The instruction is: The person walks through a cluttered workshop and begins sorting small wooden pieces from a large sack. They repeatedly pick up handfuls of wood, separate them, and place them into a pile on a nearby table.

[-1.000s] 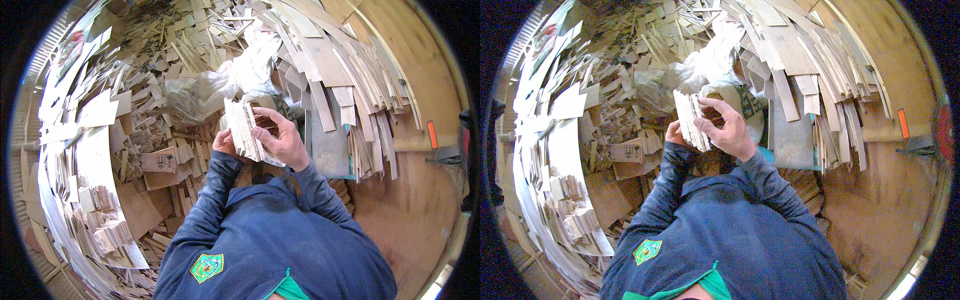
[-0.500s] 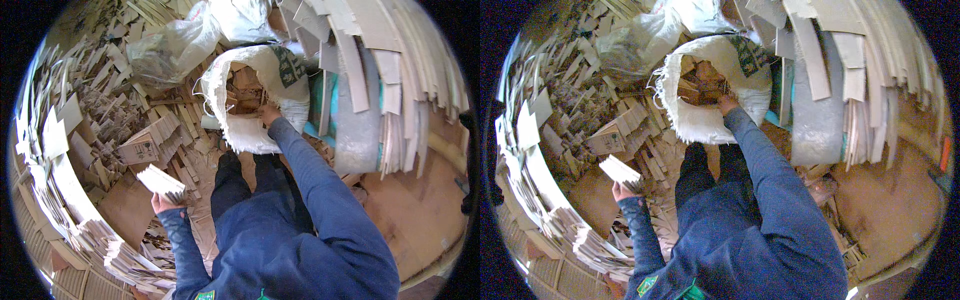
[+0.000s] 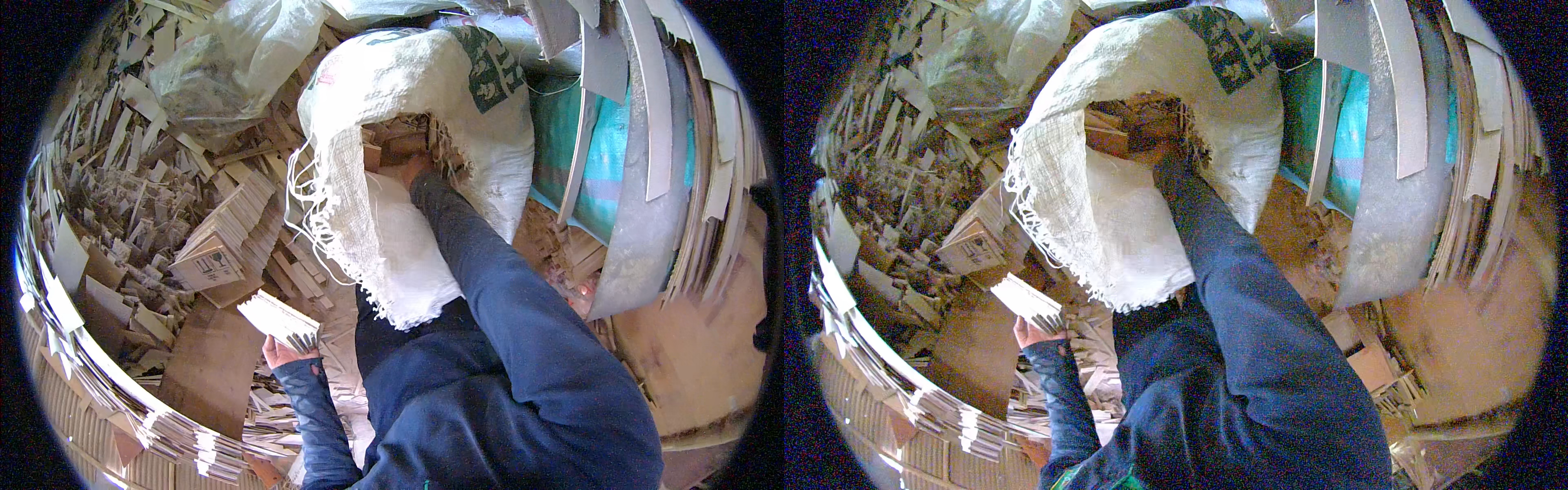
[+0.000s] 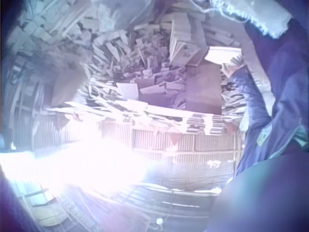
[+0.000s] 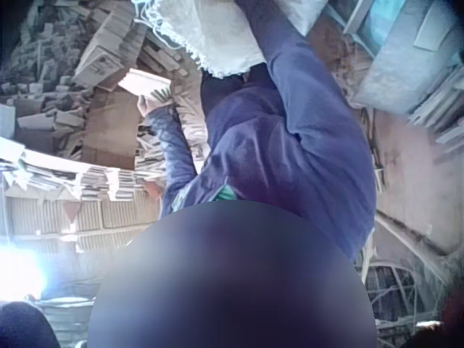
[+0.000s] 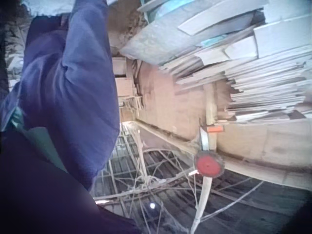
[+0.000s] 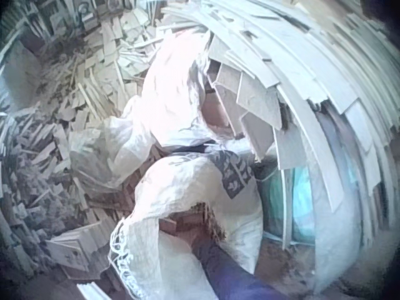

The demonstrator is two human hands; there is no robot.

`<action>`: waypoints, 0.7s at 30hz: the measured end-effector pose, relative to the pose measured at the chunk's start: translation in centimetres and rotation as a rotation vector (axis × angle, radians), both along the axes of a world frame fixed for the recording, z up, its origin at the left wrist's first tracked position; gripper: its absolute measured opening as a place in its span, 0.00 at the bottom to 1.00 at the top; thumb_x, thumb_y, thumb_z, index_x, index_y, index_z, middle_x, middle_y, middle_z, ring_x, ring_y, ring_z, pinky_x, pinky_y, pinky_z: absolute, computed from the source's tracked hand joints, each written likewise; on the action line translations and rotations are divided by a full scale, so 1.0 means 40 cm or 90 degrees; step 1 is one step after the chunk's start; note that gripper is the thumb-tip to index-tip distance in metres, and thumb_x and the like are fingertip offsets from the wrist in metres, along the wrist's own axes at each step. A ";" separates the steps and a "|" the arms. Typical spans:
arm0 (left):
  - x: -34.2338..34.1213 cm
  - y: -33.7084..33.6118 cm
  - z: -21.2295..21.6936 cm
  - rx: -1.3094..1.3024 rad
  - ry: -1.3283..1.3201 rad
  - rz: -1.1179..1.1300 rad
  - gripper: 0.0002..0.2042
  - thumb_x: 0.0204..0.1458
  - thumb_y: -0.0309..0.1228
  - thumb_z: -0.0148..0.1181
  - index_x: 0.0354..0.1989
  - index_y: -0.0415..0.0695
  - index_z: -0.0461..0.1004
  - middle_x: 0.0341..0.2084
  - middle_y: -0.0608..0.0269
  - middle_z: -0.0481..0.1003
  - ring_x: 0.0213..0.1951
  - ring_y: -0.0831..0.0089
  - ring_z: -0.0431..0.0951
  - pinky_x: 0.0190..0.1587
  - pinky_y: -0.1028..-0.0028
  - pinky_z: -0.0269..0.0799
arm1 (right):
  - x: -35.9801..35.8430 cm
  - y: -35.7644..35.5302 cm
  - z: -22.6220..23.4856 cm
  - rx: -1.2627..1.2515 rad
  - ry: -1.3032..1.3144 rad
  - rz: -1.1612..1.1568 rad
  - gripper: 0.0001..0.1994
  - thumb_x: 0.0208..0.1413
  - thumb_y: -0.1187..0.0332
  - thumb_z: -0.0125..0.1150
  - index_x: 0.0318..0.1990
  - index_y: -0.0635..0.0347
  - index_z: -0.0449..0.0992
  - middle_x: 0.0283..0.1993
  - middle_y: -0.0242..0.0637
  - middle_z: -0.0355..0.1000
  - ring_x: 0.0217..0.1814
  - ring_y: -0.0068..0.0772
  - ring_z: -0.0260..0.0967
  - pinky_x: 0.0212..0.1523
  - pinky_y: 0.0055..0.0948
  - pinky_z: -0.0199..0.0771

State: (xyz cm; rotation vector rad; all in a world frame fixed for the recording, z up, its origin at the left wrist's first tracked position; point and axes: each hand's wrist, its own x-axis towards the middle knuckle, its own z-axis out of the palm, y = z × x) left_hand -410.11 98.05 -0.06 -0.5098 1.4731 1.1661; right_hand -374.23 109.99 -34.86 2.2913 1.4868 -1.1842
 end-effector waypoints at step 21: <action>0.018 0.049 -0.005 -0.046 -0.019 0.003 0.25 0.51 0.44 0.55 0.57 0.49 0.69 0.54 0.63 0.73 0.54 0.61 0.74 0.55 0.55 0.70 | 0.380 0.145 0.416 0.075 -0.027 0.330 0.21 0.56 0.63 0.53 0.55 0.62 0.71 0.59 0.49 0.67 0.64 0.48 0.60 0.64 0.43 0.61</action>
